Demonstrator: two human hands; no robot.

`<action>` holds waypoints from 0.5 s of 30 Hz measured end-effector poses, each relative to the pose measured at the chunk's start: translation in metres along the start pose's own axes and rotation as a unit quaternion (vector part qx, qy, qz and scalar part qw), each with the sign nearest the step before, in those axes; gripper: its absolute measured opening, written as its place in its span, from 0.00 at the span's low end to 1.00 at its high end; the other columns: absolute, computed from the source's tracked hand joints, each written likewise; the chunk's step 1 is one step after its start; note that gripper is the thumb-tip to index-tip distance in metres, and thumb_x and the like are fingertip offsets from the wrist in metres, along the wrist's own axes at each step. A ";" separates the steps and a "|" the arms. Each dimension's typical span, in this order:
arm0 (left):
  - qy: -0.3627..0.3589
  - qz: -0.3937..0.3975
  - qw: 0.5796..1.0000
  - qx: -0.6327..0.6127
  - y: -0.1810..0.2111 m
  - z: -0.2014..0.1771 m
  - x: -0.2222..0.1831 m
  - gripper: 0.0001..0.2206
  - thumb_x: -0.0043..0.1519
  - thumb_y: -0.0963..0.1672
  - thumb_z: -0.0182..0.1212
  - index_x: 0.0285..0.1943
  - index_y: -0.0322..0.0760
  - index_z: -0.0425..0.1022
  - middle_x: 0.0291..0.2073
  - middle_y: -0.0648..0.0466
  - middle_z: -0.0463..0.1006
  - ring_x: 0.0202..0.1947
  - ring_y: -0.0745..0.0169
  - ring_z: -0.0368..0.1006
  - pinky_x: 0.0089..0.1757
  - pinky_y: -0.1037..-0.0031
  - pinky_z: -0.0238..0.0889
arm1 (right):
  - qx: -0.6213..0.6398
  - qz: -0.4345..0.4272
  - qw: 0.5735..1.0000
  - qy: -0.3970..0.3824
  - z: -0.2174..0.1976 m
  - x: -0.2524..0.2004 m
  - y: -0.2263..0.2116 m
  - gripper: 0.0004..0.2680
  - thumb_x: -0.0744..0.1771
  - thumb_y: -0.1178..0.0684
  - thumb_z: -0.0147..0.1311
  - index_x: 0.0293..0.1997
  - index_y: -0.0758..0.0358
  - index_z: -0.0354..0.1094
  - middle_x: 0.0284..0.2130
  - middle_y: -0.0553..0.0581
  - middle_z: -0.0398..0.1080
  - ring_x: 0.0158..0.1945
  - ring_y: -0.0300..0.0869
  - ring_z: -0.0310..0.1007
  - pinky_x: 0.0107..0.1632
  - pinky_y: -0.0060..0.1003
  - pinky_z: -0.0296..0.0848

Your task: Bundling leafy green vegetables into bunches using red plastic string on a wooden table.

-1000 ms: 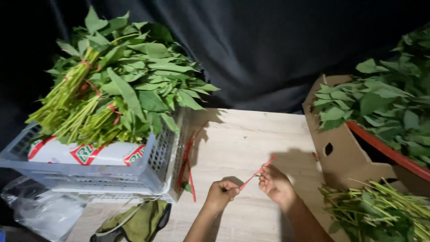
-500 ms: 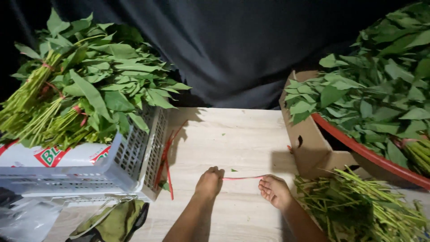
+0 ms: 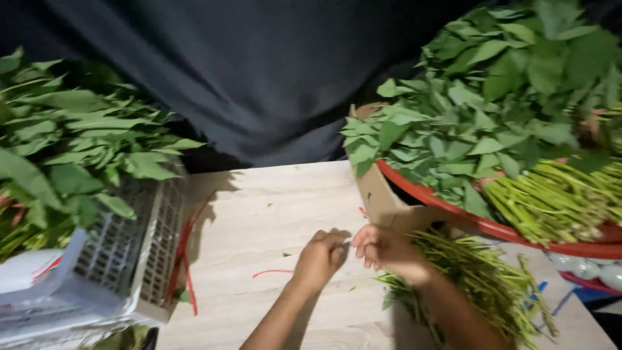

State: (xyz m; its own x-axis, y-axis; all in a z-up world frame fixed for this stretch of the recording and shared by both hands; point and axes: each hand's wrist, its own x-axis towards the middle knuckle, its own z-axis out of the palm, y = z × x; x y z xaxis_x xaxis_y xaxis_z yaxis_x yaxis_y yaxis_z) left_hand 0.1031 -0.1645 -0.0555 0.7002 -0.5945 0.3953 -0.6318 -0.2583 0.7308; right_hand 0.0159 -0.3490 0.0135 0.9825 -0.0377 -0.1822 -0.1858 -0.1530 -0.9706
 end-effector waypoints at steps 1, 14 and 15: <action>-0.004 0.005 1.000 -0.002 0.018 0.008 0.010 0.14 0.55 0.40 0.54 0.47 0.43 0.79 0.46 0.50 0.81 0.46 0.50 0.72 0.49 0.69 0.66 | 0.001 0.000 1.000 0.007 -0.011 -0.019 -0.033 0.13 0.58 0.64 0.43 0.40 0.66 0.71 0.30 0.59 0.75 0.25 0.40 0.72 0.24 0.29 0.64; -0.100 -0.183 0.952 -0.225 0.223 0.110 0.169 0.25 0.58 0.54 0.56 0.53 0.32 0.67 0.41 0.47 0.70 0.42 0.54 0.65 0.40 0.65 0.57 | -0.406 -0.006 0.857 0.318 -0.232 -0.082 -0.094 0.08 0.68 0.57 0.47 0.46 0.59 0.75 0.43 0.55 0.78 0.45 0.50 0.76 0.45 0.46 0.68; -0.128 -0.228 0.951 -0.166 0.235 0.116 0.180 0.22 0.61 0.55 0.56 0.40 0.30 0.67 0.26 0.52 0.61 0.26 0.58 0.56 0.29 0.63 0.48 | -0.416 0.019 0.848 0.328 -0.239 -0.081 -0.089 0.10 0.67 0.60 0.44 0.48 0.62 0.74 0.49 0.58 0.78 0.49 0.55 0.77 0.47 0.51 0.70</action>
State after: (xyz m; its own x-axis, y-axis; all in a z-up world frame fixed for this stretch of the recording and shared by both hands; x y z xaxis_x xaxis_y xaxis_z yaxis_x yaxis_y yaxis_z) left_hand 0.0419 -0.4208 0.1227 0.7457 -0.6550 -0.1223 -0.1126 -0.3049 0.9457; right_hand -0.0497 -0.5687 0.1521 0.8096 -0.5583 0.1811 -0.4276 -0.7723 -0.4698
